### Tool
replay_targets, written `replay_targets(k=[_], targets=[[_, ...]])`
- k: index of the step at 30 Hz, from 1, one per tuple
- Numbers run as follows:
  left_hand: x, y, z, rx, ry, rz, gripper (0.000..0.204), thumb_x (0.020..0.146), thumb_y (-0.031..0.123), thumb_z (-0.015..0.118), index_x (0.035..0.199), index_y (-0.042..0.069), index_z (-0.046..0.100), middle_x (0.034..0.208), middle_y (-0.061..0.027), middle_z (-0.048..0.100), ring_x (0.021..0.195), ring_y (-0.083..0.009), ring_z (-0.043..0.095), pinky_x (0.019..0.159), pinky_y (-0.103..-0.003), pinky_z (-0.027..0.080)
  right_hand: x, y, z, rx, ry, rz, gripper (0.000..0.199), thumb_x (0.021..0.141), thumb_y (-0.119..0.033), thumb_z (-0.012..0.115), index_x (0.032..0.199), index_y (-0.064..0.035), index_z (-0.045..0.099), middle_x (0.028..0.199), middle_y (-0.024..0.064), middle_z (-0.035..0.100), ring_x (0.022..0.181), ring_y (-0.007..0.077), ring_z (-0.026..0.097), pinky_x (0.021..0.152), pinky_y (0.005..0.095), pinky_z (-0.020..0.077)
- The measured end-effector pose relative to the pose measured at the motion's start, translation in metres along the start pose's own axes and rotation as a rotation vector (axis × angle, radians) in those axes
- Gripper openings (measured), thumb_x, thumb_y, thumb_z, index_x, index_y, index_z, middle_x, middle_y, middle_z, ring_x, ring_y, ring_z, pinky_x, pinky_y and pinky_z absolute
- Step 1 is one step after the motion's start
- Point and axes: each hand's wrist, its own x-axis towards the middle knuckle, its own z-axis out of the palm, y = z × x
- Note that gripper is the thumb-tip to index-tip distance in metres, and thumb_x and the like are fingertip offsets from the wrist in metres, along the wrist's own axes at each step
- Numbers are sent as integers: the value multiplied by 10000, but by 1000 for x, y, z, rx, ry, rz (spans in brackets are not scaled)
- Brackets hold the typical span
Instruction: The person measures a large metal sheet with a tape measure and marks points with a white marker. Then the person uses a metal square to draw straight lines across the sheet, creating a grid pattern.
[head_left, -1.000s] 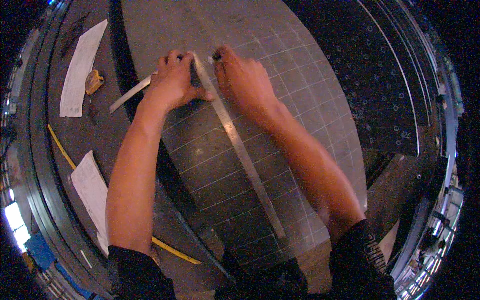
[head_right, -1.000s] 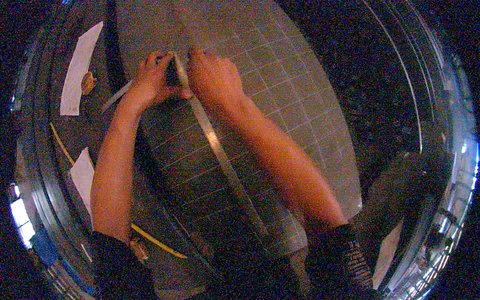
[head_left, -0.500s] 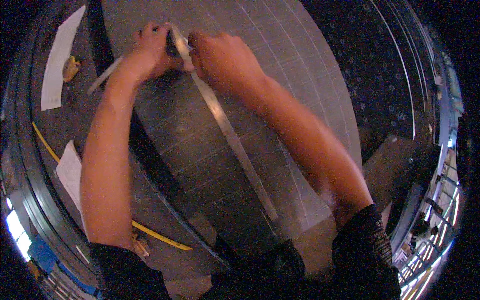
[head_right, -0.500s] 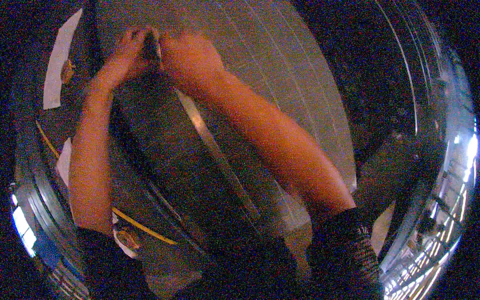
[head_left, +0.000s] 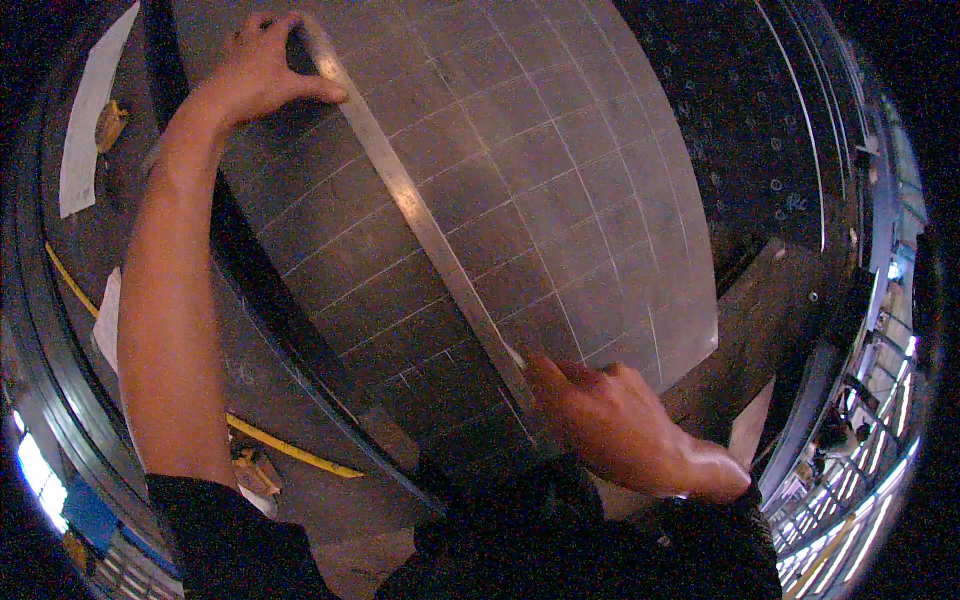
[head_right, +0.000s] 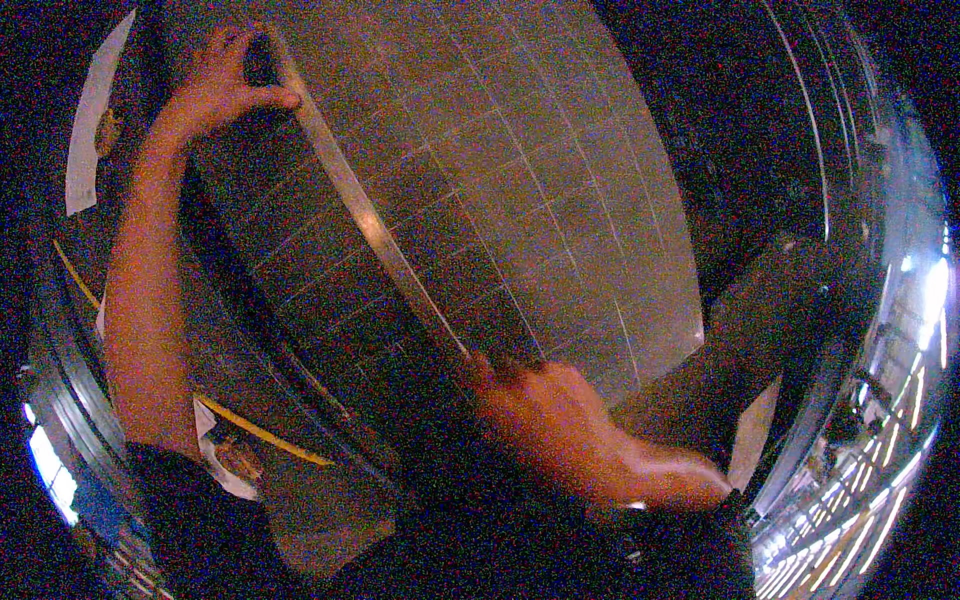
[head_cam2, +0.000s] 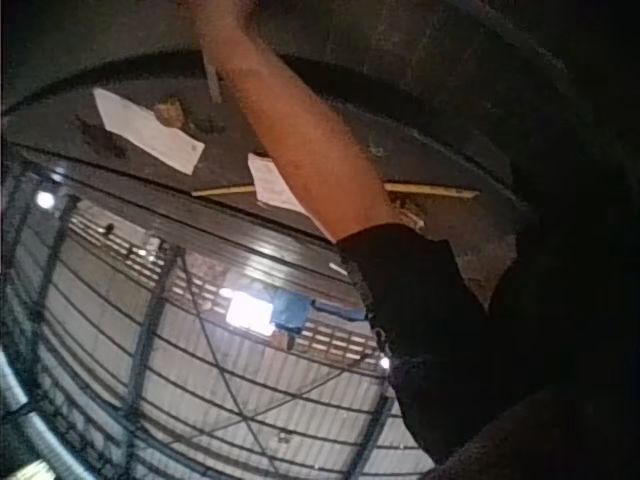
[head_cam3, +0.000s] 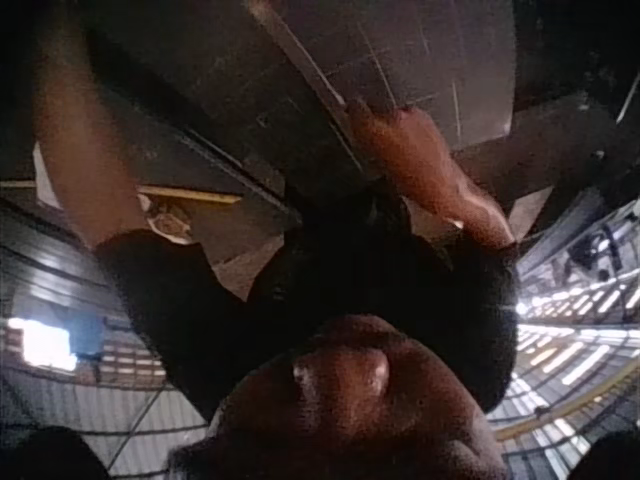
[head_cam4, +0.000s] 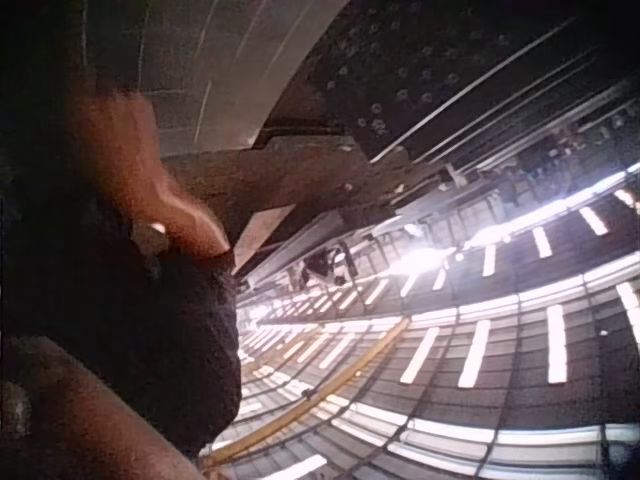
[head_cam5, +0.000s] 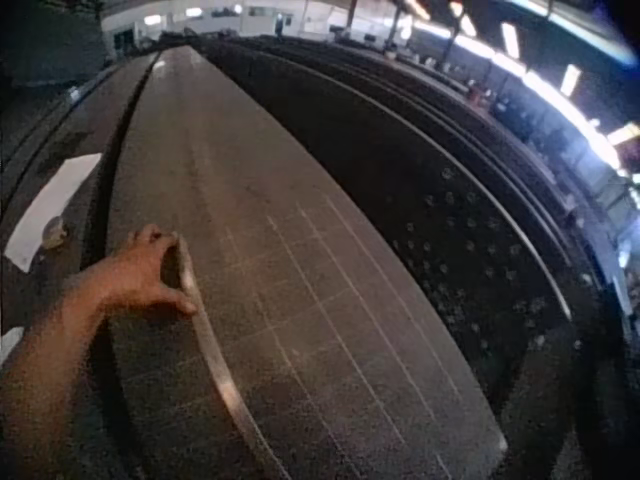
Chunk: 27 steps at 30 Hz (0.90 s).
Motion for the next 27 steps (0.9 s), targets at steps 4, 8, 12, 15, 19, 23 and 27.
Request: replay_targets(k=[4, 8, 12, 15, 19, 23, 27], targets=[[-7, -12, -3, -15, 61, 29, 1122, 597, 657, 804, 1446, 35, 418, 1474, -282, 368, 1349, -449, 390, 1122, -494, 344, -33, 10, 1, 100, -54, 122, 241, 885, -128, 615, 1108, -39, 634, 821, 209, 677, 761, 417, 676, 664, 473, 557], [-20, -94, 29, -10, 347, -143, 852, 840, 650, 593, 1365, -13, 492, 1341, -295, 511, 1273, -439, 474, 1065, -491, 392, -55, 34, 34, 256, 134, 194, 226, 903, -151, 615, 1118, -80, 614, 831, 215, 684, 781, 452, 660, 699, 506, 536], [-57, -116, 25, 190, 235, -308, 788, 932, 664, 440, 1316, -18, 537, 1273, -277, 575, 1202, -425, 541, 1026, -469, 423, -70, 47, 51, 473, 152, 251, 339, 884, -195, 645, 1154, -33, 519, 935, 255, 647, 873, 457, 640, 710, 506, 522], [-70, -129, 15, 245, 487, -245, 770, 933, 652, 460, 1327, -5, 535, 1271, -277, 582, 1177, -414, 565, 1001, -458, 438, -31, 36, 85, 414, 409, 145, 435, 854, -250, 687, 1138, 0, 472, 1013, 265, 589, 900, 453, 614, 711, 510, 516], [-108, -143, 3, -114, 512, -252, 691, 939, 584, 522, 1388, 59, 511, 1280, -249, 598, 1203, -379, 570, 1000, -425, 441, 6, 6, 93, 327, 504, 178, 511, 799, -327, 757, 1075, 0, 479, 994, 210, 544, 835, 416, 601, 680, 493, 524], [-138, -269, -5, 560, 392, -168, 548, 985, 499, 483, 1365, 112, 557, 1303, -235, 592, 1236, -376, 550, 1038, -404, 418, 24, -34, 113, 383, 415, -92, 490, 763, -327, 794, 1041, -36, 514, 931, 131, 547, 772, 348, 618, 626, 429, 539], [-138, -227, -6, 18, 341, -382, 758, 917, 634, 500, 1324, -3, 558, 1266, -290, 591, 1206, -427, 556, 1007, -451, 446, 28, -57, 115, 447, 468, -104, 394, 769, -253, 787, 1007, -68, 533, 890, 110, 580, 756, 336, 642, 622, 417, 544]])
